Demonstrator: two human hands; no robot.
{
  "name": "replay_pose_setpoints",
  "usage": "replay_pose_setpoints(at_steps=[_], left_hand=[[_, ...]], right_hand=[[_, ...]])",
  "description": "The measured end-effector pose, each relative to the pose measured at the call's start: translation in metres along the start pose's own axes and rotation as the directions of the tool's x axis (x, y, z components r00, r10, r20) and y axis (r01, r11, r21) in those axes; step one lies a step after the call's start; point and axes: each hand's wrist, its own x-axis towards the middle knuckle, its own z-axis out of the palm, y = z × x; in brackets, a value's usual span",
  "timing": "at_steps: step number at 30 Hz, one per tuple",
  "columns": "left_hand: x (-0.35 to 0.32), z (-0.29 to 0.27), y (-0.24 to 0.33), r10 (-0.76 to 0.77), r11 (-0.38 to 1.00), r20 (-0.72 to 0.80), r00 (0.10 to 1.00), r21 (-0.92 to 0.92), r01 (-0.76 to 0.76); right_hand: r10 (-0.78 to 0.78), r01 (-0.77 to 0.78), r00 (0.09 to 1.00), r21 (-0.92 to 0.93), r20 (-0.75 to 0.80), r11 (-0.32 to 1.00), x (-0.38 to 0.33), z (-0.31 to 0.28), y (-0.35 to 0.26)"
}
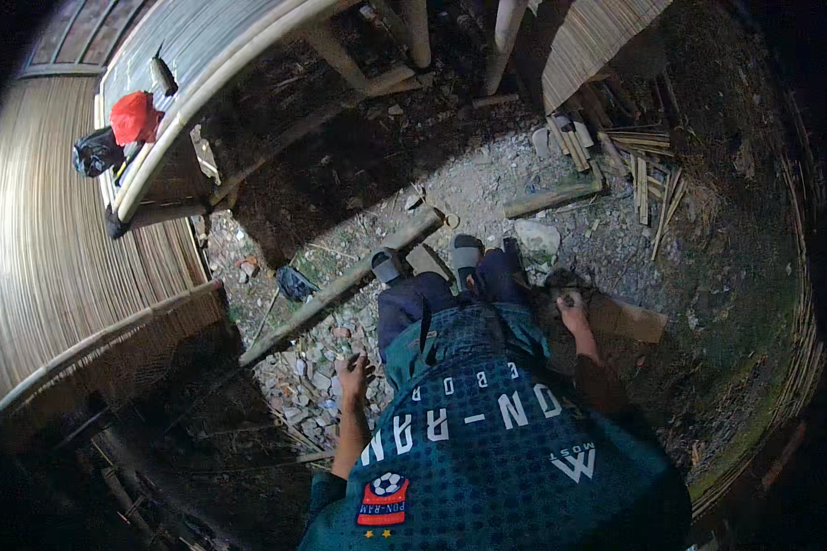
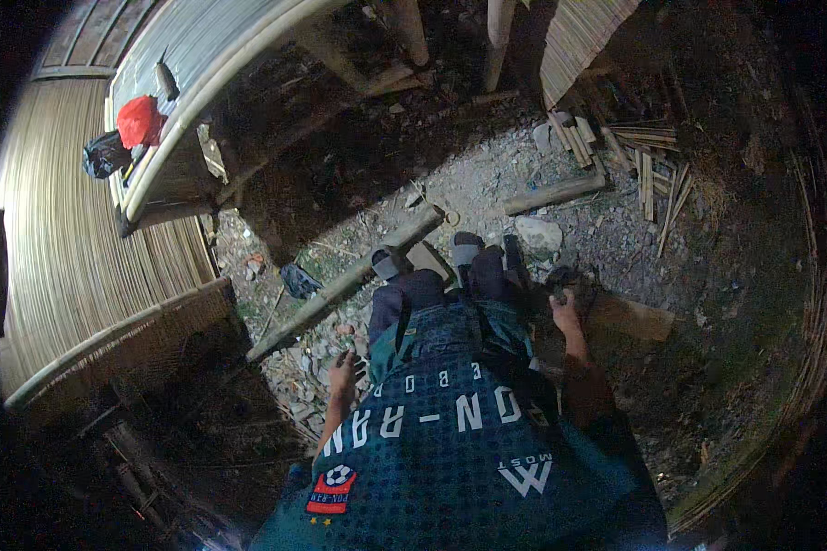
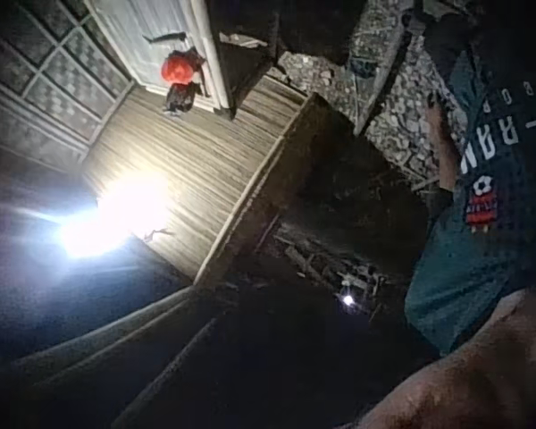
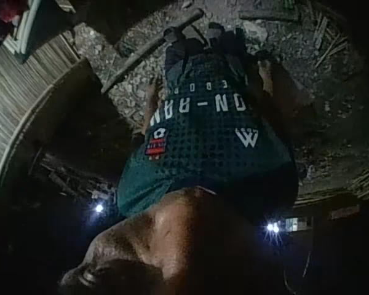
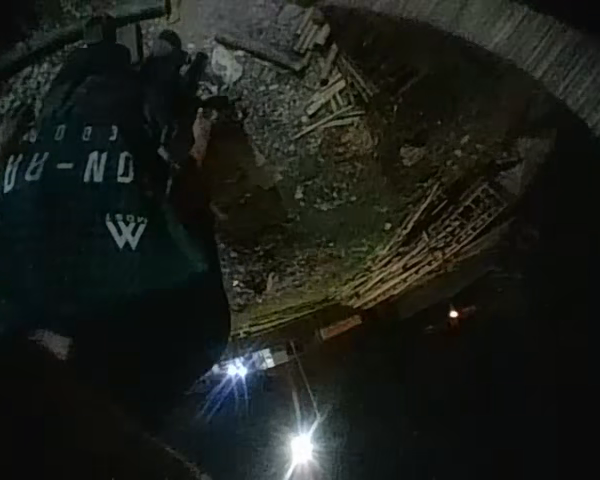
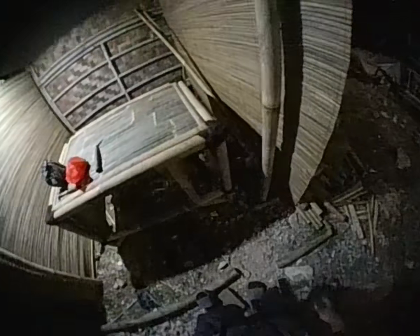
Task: The person positions a bamboo pole on a bamboo platform, then uses a tape measure to measure the platform's dimensions. The person handles the pole and tape measure while working on the structure.
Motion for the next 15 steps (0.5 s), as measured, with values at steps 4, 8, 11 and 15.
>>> replay_pose_setpoints(at_steps=[4,8,11,15], left_hand=[[0.009,0.004,-0.002,0.04,0.999,0.012,0.999,0.01,-0.04],[-0.001,0.011,0.008,0.071,0.997,-0.017,0.997,-0.01,-0.071],[-0.007,0.008,-0.004,0.051,0.998,-0.055,0.997,-0.043,-0.053],[-0.017,0.009,-0.007,0.042,0.999,-0.063,0.997,-0.023,-0.043]], right_hand=[[-0.182,0.186,0.981,0.051,-0.063,0.981,0.013,0.012,-0.002],[0.099,-0.085,0.995,0.327,-0.029,0.941,0.039,0.021,-0.022],[-0.017,-0.097,0.977,0.514,0.212,0.852,0.063,0.003,-0.02],[0.036,-0.083,0.994,0.513,0.099,0.854,0.052,0.001,-0.066]])
